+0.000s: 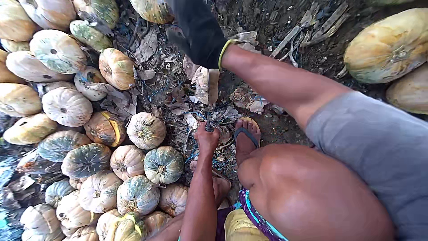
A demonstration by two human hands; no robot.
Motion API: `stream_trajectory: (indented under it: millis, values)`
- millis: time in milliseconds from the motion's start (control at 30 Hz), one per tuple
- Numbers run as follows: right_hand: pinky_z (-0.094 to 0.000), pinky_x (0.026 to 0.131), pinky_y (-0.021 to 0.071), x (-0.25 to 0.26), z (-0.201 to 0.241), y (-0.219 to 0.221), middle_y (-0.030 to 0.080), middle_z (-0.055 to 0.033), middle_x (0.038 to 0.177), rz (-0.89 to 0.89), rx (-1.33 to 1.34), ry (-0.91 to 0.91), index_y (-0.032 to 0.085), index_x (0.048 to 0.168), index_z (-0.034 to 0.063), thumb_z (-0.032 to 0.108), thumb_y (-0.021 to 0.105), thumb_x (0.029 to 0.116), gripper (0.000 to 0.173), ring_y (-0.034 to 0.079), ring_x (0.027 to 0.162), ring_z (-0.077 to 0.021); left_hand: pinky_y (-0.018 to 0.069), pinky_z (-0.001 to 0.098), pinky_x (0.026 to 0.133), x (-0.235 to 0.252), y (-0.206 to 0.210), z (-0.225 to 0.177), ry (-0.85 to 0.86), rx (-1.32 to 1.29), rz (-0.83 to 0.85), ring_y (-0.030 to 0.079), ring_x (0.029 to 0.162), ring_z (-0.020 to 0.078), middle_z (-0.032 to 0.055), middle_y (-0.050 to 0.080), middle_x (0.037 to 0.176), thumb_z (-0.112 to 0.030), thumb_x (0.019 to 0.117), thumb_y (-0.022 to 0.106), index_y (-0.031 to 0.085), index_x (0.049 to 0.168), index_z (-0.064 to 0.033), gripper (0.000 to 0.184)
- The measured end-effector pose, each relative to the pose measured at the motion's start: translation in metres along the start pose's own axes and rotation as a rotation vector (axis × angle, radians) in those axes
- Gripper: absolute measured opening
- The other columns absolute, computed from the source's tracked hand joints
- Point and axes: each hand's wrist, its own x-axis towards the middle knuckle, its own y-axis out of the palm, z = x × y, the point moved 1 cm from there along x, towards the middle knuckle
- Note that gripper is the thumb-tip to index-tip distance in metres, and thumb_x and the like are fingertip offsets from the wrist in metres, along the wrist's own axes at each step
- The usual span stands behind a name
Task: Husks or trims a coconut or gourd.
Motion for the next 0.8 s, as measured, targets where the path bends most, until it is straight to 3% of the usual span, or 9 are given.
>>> stream_trajectory:
  millis: [33,67,167,200,300,500,600,700,800]
  values:
    - [-0.0518,0.129,0.0170,-0.004,0.001,0.011,0.038,-0.0187,0.163,0.112,-0.051,-0.046,0.042,0.155,0.0024,0.051,0.037,0.1068,0.069,0.030,0.154,-0.0331,0.0569,0.0475,0.070,-0.001,0.000,0.002,-0.020,0.009,0.007,0.068,0.072,0.0209,0.0067,0.069,0.079,-0.019,0.0817,0.075,0.070,0.100,-0.0066,0.023]
    - [-0.0516,0.130,0.0111,0.007,0.004,0.010,0.029,-0.0201,0.167,0.098,-0.094,-0.105,0.035,0.159,0.0018,0.054,0.031,0.1076,0.073,0.022,0.157,-0.0353,0.0568,0.0484,0.071,0.005,-0.002,-0.002,-0.020,0.005,0.002,0.068,0.073,0.0219,0.0074,0.069,0.079,-0.018,0.0827,0.074,0.070,0.102,-0.0060,0.023]
    - [-0.0502,0.123,0.0290,0.005,0.008,0.007,0.057,-0.0180,0.147,-0.104,-0.037,-0.143,0.060,0.142,0.0048,0.043,0.035,0.1066,0.058,0.046,0.143,-0.0345,0.0556,0.0484,0.071,0.004,-0.002,0.003,-0.031,0.031,0.010,0.068,0.073,0.0218,0.0074,0.069,0.079,-0.018,0.0827,0.073,0.069,0.100,-0.0067,0.021]
    - [-0.0515,0.124,0.0273,-0.001,-0.005,0.022,0.056,-0.0194,0.147,-0.130,-0.030,-0.118,0.061,0.140,0.0043,0.042,0.035,0.1060,0.057,0.045,0.144,-0.0360,0.0552,0.0487,0.071,0.004,0.003,0.004,-0.032,0.031,0.016,0.068,0.073,0.0222,0.0076,0.069,0.079,-0.019,0.0828,0.073,0.069,0.099,-0.0067,0.021]
    - [-0.0483,0.130,0.0111,0.004,-0.024,0.030,0.027,-0.0172,0.168,0.036,-0.050,-0.004,0.037,0.159,0.0062,0.047,0.030,0.1086,0.065,0.022,0.157,-0.0313,0.0565,0.0497,0.075,0.011,-0.002,-0.003,-0.046,0.005,0.027,0.069,0.078,0.0237,0.0099,0.070,0.085,-0.017,0.0830,0.074,0.071,0.109,-0.0057,0.028]
    - [-0.0413,0.123,0.0347,-0.040,-0.015,0.008,0.051,-0.0263,0.150,-0.550,0.478,0.212,0.057,0.139,-0.0078,0.019,0.037,0.1096,0.045,0.044,0.146,-0.0324,0.0565,0.0507,0.076,0.007,-0.004,-0.029,-0.009,-0.029,-0.087,0.071,0.080,0.0269,0.0132,0.073,0.088,-0.018,0.0860,0.075,0.071,0.117,-0.0036,0.034]
    - [-0.0410,0.126,0.0293,-0.071,-0.025,0.039,0.046,-0.0264,0.154,-0.338,0.491,0.392,0.052,0.144,-0.0086,0.018,0.032,0.1109,0.047,0.040,0.149,-0.0320,0.0556,0.0534,0.076,0.035,0.005,-0.054,0.010,-0.078,-0.078,0.070,0.081,0.0298,0.0146,0.071,0.087,-0.018,0.0863,0.074,0.070,0.114,-0.0048,0.031]
    - [-0.0402,0.126,0.0296,-0.062,-0.048,0.080,0.052,-0.0208,0.152,-0.370,0.445,0.362,0.056,0.143,-0.0039,0.021,0.032,0.1111,0.047,0.043,0.147,-0.0298,0.0558,0.0566,0.072,0.069,0.021,-0.063,0.030,-0.146,-0.042,0.069,0.079,0.0322,0.0162,0.070,0.087,-0.018,0.0871,0.074,0.068,0.113,-0.0049,0.030]
    - [-0.0400,0.127,0.0276,-0.066,-0.049,0.088,0.050,-0.0169,0.154,-0.352,0.426,0.339,0.053,0.147,0.0008,0.025,0.032,0.1116,0.048,0.040,0.149,-0.0276,0.0562,0.0466,0.058,0.064,0.022,-0.051,-0.006,-0.277,0.019,0.064,0.062,0.0236,0.0113,0.065,0.078,-0.014,0.0843,0.074,0.065,0.110,-0.0051,0.029]
